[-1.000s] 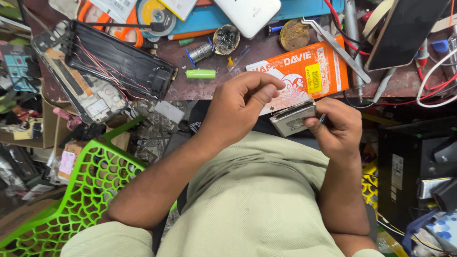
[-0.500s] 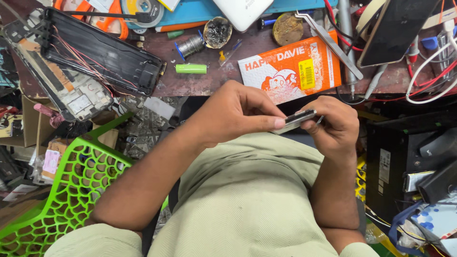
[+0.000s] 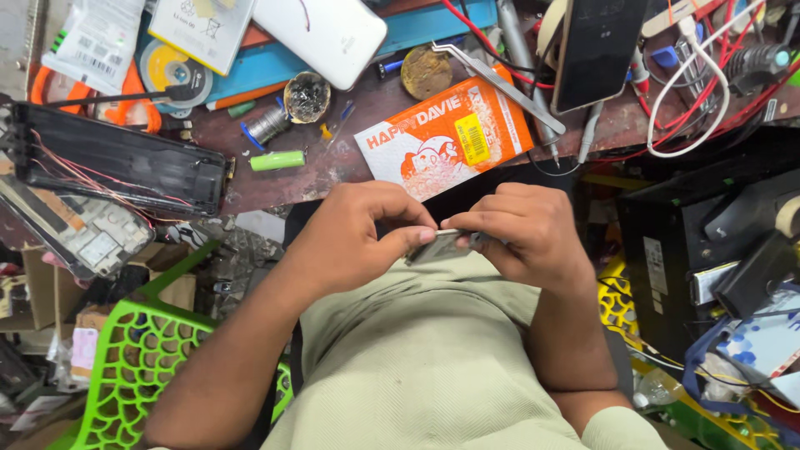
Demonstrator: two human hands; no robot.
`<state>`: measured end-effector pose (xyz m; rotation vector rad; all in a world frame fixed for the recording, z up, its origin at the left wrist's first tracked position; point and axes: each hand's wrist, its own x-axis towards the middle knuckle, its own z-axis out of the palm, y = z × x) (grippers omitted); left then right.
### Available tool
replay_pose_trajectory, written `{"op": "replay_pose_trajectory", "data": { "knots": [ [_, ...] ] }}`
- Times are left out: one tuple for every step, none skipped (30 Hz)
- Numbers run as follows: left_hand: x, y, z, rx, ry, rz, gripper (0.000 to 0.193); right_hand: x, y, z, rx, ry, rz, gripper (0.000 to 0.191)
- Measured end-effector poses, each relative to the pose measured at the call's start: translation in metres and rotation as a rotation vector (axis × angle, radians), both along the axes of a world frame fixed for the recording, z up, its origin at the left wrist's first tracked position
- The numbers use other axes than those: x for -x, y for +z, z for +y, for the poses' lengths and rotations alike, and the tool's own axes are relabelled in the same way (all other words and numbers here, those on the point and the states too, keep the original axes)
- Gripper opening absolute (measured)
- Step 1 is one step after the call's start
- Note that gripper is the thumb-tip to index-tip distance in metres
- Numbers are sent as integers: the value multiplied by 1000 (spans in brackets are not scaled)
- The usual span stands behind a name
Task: The person removes a Samsung battery from its packaging, then uses wire cutters to trim the battery's connector ribbon. The person holds the battery and cutters, snips the ribbon multiple times, and sets the cutters down on the bench.
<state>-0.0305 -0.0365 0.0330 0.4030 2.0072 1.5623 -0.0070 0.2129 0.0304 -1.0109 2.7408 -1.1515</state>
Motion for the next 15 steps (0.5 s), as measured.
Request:
{"op": "replay_pose_trajectory", "data": {
  "knots": [
    [-1,1,0,53,-14,8,14,-2,6,-2,-53,-27,60,30],
    [-2,3,0,108,-27,15,13,-2,11,-4,-104,-53,118,29],
    [-5,3,0,114,-26,18,12,-4,17,-6,-155,-77,173,27],
    [-7,4,0,120,-24,19,12,-5,22,-7,-180,-82,224,23],
    [-9,4,0,128,-20,21,11,-5,27,-9,-204,-86,275,20],
    [-10,4,-1,93,-46,-37,11,-7,32,-12,-224,-88,324,16],
    [-9,3,-2,60,-68,-97,11,-7,37,-15,-220,-83,350,15],
    [-8,2,-4,26,-86,-155,10,-9,42,-17,-216,-75,379,14],
    [-9,2,-6,22,-84,-147,10,-12,47,-21,-211,-67,408,14],
    [-10,2,-6,17,-82,-137,10,-15,51,-25,-234,-113,404,16],
    [-10,2,-7,9,-80,-121,10,-21,56,-29,-260,-158,405,19],
    [-11,4,-7,33,-59,-120,10,-27,59,-33,-287,-203,409,22],
    [-14,6,-8,54,-37,-121,9,-29,59,-35,-322,-199,457,23],
    [-17,8,-7,73,-17,-124,9,-33,60,-35,-359,-195,504,24],
    [-20,12,-7,59,37,-9,8,-34,57,-35,-396,-193,551,25]
  ]
}}
